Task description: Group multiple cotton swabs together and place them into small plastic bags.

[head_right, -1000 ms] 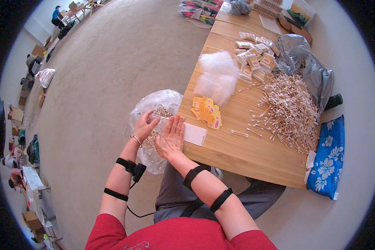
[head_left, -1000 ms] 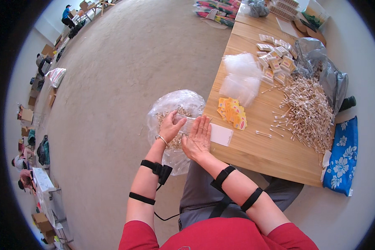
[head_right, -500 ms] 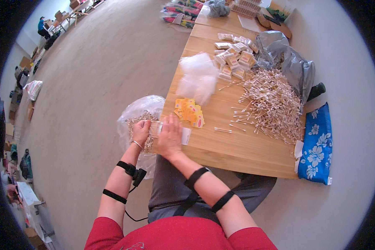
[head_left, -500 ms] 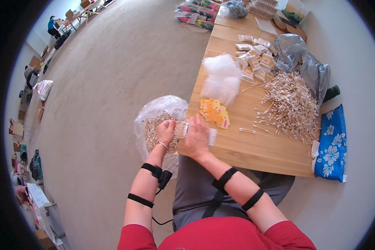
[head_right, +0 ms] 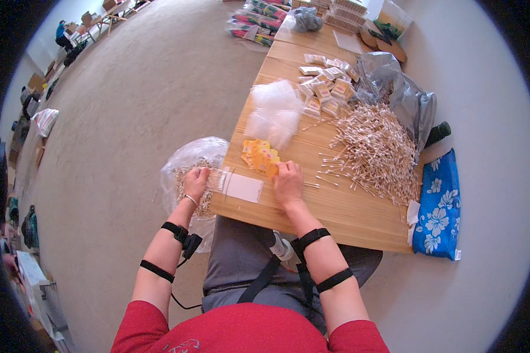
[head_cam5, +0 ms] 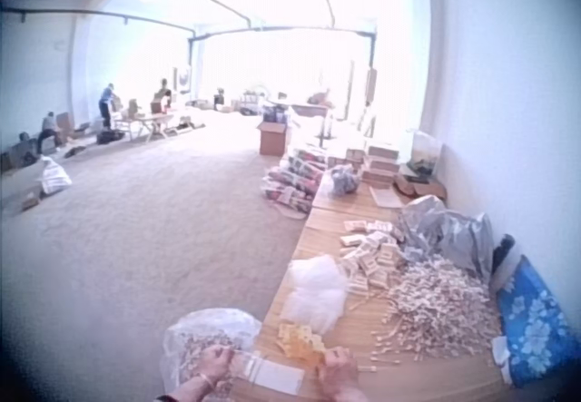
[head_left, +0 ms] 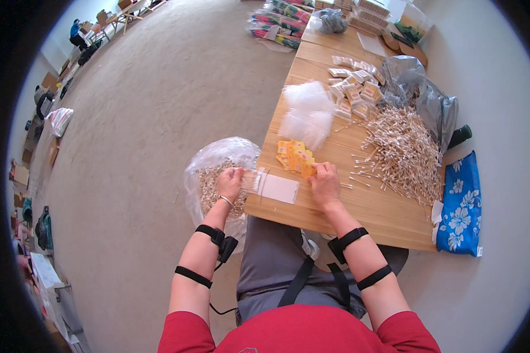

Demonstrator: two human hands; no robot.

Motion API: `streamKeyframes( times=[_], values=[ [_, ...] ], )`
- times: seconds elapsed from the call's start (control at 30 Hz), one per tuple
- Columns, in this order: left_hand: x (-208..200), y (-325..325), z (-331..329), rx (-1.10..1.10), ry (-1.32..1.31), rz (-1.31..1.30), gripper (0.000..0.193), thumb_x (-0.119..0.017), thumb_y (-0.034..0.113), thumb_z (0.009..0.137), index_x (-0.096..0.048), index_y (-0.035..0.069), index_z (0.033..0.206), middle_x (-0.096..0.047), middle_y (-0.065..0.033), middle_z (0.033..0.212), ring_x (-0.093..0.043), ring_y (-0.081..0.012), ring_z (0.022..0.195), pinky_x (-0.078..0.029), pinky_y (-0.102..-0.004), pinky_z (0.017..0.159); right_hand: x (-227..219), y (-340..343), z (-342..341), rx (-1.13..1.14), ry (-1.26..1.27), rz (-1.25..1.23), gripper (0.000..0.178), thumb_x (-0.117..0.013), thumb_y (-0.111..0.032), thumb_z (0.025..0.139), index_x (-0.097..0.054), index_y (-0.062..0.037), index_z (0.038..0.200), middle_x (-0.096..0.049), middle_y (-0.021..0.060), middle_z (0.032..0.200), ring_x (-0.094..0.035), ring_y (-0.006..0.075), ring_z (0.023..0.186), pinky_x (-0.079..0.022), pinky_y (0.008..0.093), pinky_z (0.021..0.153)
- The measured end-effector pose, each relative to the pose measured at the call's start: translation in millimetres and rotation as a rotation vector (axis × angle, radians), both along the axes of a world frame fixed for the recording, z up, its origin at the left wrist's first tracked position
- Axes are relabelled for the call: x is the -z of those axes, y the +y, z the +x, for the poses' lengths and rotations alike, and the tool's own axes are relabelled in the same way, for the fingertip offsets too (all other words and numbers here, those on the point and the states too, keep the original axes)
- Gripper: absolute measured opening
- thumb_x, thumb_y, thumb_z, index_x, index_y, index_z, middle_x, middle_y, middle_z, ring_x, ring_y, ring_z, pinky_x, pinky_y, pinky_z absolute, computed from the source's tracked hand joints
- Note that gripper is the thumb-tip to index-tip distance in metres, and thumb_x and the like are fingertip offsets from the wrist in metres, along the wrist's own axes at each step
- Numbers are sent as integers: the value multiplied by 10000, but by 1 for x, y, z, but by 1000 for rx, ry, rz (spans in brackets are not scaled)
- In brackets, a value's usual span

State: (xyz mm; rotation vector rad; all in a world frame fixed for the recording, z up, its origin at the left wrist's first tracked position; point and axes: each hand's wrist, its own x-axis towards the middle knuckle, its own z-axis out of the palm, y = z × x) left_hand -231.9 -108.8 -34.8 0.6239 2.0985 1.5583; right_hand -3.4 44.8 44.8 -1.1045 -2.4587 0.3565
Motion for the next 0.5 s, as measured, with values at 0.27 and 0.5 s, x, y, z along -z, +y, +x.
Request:
streamKeyframes(
  times=[0.27,0.5],
  values=[
    [2,1,0,-11,37,13,303,-630,265,873,-619,-6,738,-603,-47,625,-497,-99,567,-420,-297,543,8,17,20,11,375,-621,94,-650,-100,798,-644,-24,851,-644,118,729,-628,220,626,-508,333,590],
    [1,-2,-1,-19,102,-28,303,-630,281,861,-635,-6,764,-611,-79,627,-512,-129,559,-434,-316,560,-14,-13,-12,-131,351,-892,131,-647,-85,815,-640,9,907,-650,98,715,-612,154,571,-502,292,555]
  ],
)
